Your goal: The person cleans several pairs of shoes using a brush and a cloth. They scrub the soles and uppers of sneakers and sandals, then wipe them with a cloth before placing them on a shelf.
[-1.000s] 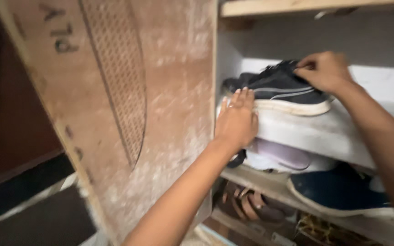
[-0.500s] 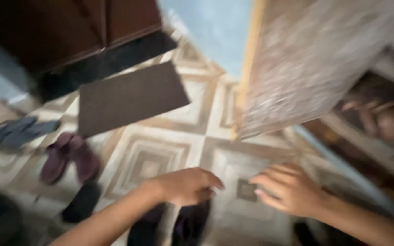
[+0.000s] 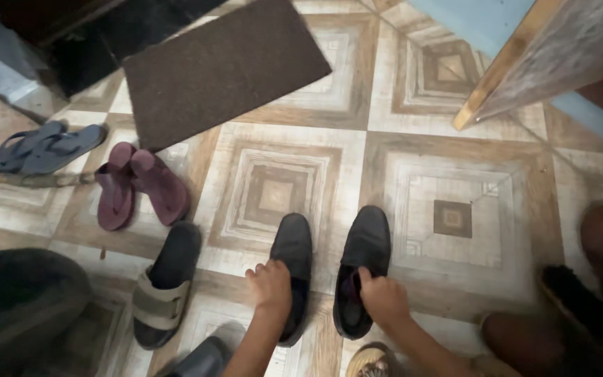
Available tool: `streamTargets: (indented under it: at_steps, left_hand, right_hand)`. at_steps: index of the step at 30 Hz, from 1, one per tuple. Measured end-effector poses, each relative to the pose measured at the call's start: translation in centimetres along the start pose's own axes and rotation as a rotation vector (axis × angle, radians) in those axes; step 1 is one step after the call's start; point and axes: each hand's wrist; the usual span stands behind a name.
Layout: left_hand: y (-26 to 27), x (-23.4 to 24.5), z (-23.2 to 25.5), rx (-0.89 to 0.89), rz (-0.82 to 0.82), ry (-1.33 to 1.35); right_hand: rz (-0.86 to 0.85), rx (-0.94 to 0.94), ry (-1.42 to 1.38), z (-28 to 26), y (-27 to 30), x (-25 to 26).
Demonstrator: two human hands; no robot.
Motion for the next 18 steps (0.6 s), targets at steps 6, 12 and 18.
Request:
streamTargets:
  at_steps: [6, 12, 18]
  left_hand:
    - [-4.2, -4.7, -0.5, -0.253, 0.022, -0.036]
    - [-6.9, -2.0, 5.7, -0.473, 0.131, -0.023]
    - [-5.6, 6.2, 18.3, -0.52, 0.13, 0.076]
  right_hand:
    - [0.088, 0.047, 0.017, 2.4, 0.4, -3.3]
    - [0.018, -0.271, -0.152, 5.8, 2.8, 1.3]
    - [0.252, -0.257, -0.501, 11.1, 6.4, 6.6]
Point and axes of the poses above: each hand's wrist, its own y-axis away from the middle knuckle, its own x-axis out of the back of the hand, z = x × y
